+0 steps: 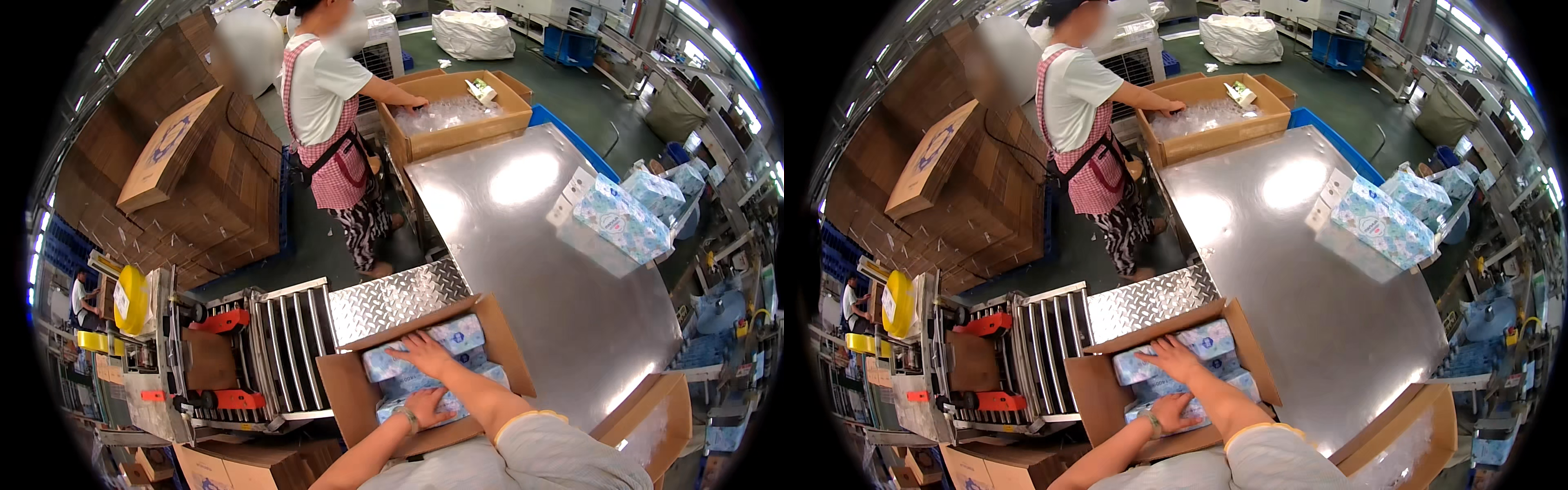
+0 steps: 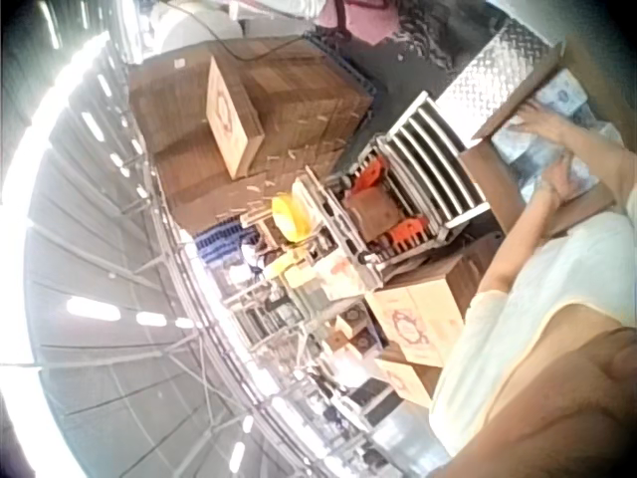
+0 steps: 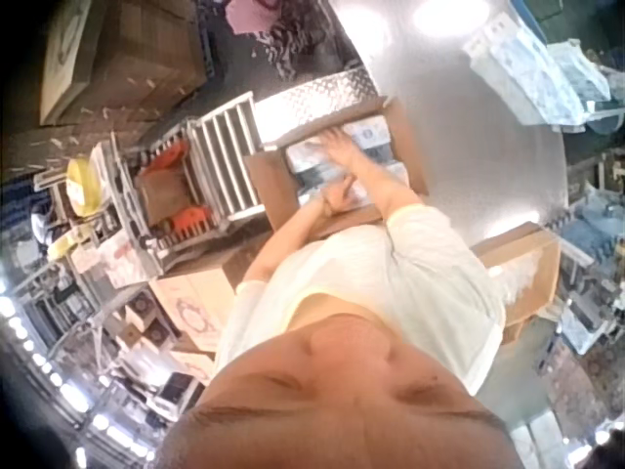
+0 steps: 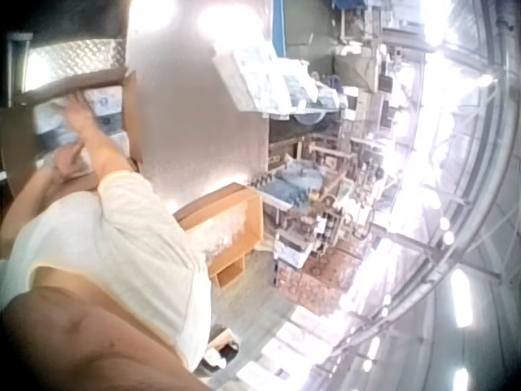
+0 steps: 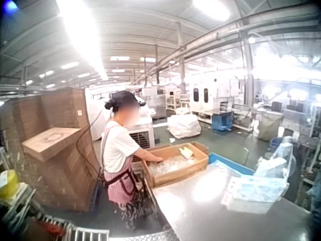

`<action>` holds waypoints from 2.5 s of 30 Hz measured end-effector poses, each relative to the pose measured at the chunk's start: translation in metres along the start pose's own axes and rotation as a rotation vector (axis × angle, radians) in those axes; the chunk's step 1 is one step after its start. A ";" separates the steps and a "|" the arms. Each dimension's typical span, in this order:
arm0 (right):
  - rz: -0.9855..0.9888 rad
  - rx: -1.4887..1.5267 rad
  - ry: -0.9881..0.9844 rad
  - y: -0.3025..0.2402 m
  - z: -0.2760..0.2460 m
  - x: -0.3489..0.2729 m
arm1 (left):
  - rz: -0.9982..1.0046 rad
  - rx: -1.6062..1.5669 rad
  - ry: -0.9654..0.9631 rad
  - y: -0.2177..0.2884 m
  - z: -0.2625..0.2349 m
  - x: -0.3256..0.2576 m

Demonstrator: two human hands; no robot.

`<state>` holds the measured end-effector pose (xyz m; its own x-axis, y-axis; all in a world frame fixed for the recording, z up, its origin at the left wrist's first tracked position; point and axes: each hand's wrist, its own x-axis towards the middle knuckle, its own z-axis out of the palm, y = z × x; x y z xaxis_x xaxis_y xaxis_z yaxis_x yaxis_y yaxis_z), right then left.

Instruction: The person places packages of paper products into cardboard boxes, closes the boxes, and places them onto a conveyor belt.

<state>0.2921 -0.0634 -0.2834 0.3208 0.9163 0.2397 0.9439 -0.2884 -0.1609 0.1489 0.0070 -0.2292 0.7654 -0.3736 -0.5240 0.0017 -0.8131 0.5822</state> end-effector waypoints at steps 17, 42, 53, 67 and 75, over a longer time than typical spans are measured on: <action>0.932 -0.267 0.340 0.321 -0.315 -0.182 | -0.268 0.236 -0.115 -0.116 0.028 0.161; 0.299 0.216 -0.342 0.338 -0.302 -0.168 | 0.299 0.151 0.724 0.229 -0.149 0.128; 1.233 -0.092 0.509 0.294 -0.271 -0.320 | -0.073 -0.100 0.303 0.250 -0.181 0.265; 1.288 0.021 0.011 0.095 -0.289 -0.291 | 0.403 -0.677 0.822 0.118 -0.173 -0.070; 0.594 -0.284 0.460 0.044 -0.349 -0.153 | 0.037 0.248 0.457 0.012 -0.084 -0.077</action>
<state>0.3122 -0.3137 0.0071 0.7174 0.3987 0.5712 0.5692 -0.8083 -0.1507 0.1439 0.0638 -0.1296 0.9649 -0.2160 -0.1493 -0.1405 -0.9051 0.4013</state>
